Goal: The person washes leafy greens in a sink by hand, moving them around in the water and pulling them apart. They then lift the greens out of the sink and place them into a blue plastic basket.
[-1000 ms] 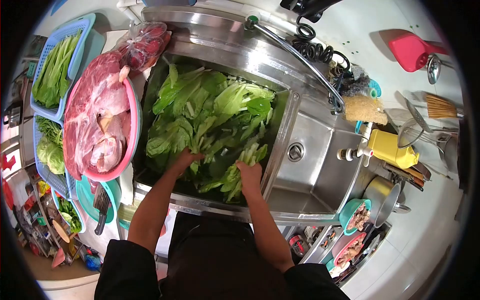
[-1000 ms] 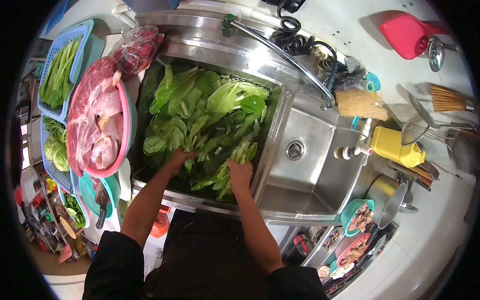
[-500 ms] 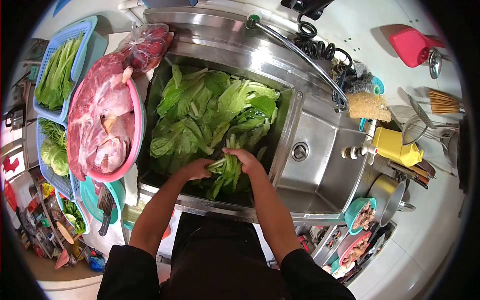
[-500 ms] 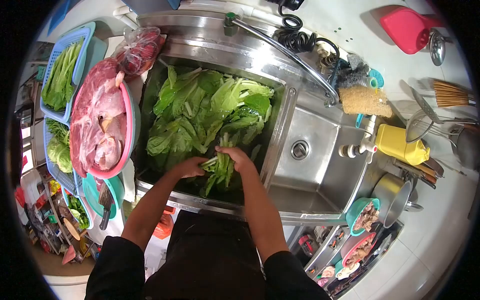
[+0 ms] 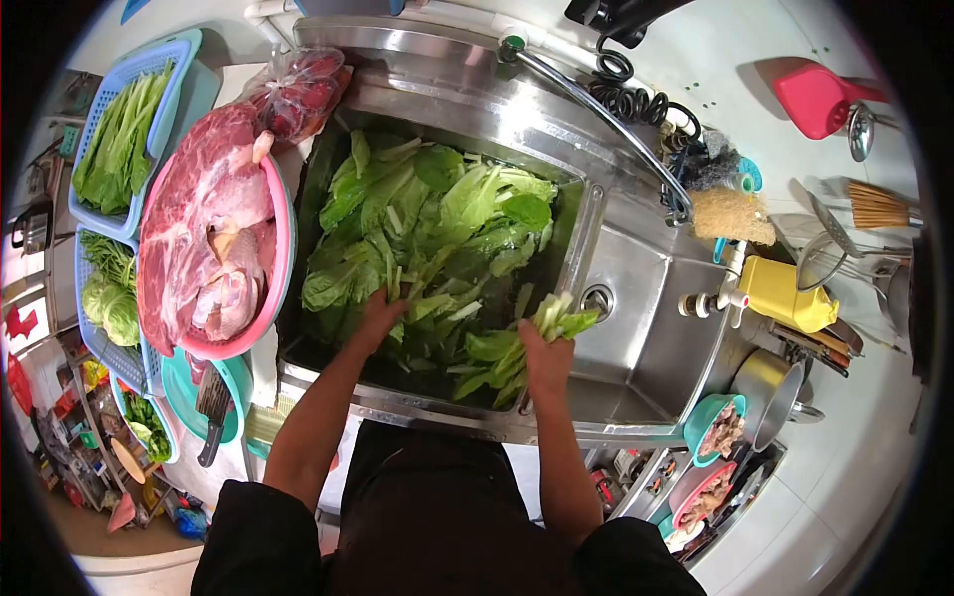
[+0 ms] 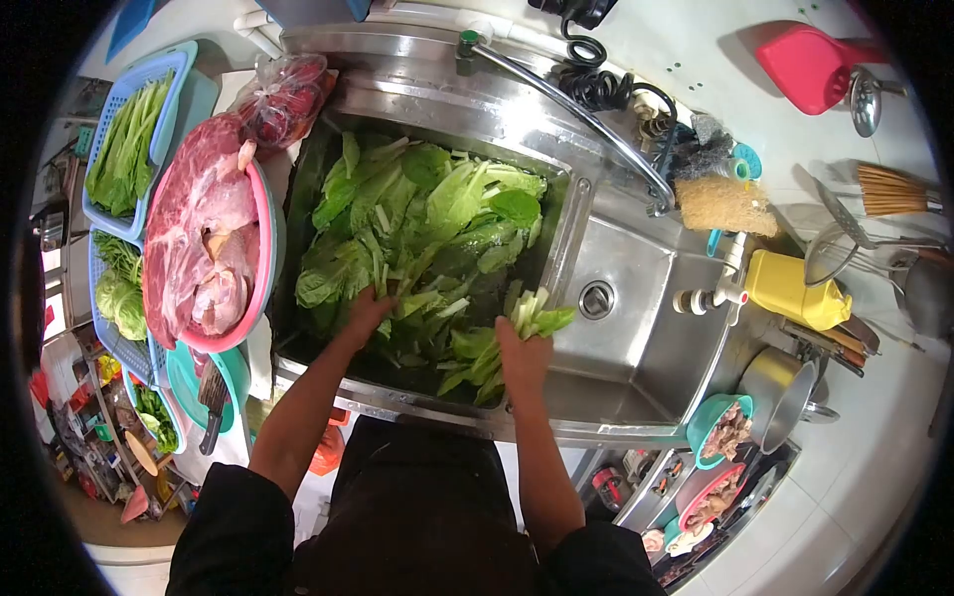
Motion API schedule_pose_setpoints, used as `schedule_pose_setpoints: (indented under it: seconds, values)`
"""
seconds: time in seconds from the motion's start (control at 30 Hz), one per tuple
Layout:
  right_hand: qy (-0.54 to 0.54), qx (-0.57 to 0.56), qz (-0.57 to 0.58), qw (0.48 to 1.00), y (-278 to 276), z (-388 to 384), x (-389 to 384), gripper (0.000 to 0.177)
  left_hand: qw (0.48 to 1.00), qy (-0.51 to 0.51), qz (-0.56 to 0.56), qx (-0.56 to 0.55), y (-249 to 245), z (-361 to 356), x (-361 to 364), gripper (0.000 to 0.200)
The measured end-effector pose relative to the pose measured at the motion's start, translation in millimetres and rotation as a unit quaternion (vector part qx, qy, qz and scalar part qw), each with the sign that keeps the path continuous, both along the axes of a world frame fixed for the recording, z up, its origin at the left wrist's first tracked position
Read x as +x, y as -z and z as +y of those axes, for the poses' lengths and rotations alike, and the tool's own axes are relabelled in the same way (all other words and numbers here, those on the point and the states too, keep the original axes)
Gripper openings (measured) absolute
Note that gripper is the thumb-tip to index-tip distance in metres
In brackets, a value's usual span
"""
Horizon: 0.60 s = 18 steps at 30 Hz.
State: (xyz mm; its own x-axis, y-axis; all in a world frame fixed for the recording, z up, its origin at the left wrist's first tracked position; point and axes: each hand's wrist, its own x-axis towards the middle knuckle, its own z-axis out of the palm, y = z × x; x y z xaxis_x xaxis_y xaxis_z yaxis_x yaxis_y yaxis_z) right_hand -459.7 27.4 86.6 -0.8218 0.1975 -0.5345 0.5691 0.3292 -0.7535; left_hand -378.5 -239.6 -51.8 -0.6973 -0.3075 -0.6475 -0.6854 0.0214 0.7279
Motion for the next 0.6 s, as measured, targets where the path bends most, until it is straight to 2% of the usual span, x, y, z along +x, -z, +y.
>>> schedule_pose_setpoints:
  seconds: [0.07,0.17,0.27,0.37,0.47,0.5,0.57,0.6]
  values:
    - [0.015,-0.014,-0.076,0.997,20.7,-0.6,11.7,0.029,0.999,-0.008,-0.016,0.035,-29.0,3.4,-13.5,0.045]
    - [0.133,-0.183,-0.207,0.952,73.3,-17.2,28.4,0.038,0.995,0.058,-0.064,0.04,-32.8,4.0,-20.3,0.042]
    - [0.214,-0.152,-0.308,0.914,110.8,-47.6,42.1,0.032,0.968,0.17,0.042,-0.177,-23.8,19.3,-15.1,0.04]
    - [0.182,-0.226,-0.263,0.92,130.3,-72.5,53.2,0.027,0.907,0.234,0.157,-0.312,-23.0,33.2,-15.7,0.037]
    - [0.102,-0.232,-0.223,0.941,175.5,-80.4,52.2,0.03,0.954,0.208,0.07,-0.203,-2.6,46.7,-21.3,0.046]
    - [0.122,-0.226,-0.23,0.939,200.4,-79.6,51.3,0.037,0.963,0.225,0.018,-0.148,7.3,42.3,-27.2,0.048]
    - [0.156,-0.224,-0.244,0.93,169.3,-76.1,31.2,0.04,0.963,0.255,-0.084,-0.035,23.0,32.2,-37.9,0.052]
    - [0.172,-0.223,-0.252,0.926,142.9,-72.2,19.2,0.041,0.976,0.202,-0.073,0.037,20.5,31.1,-38.9,0.054]
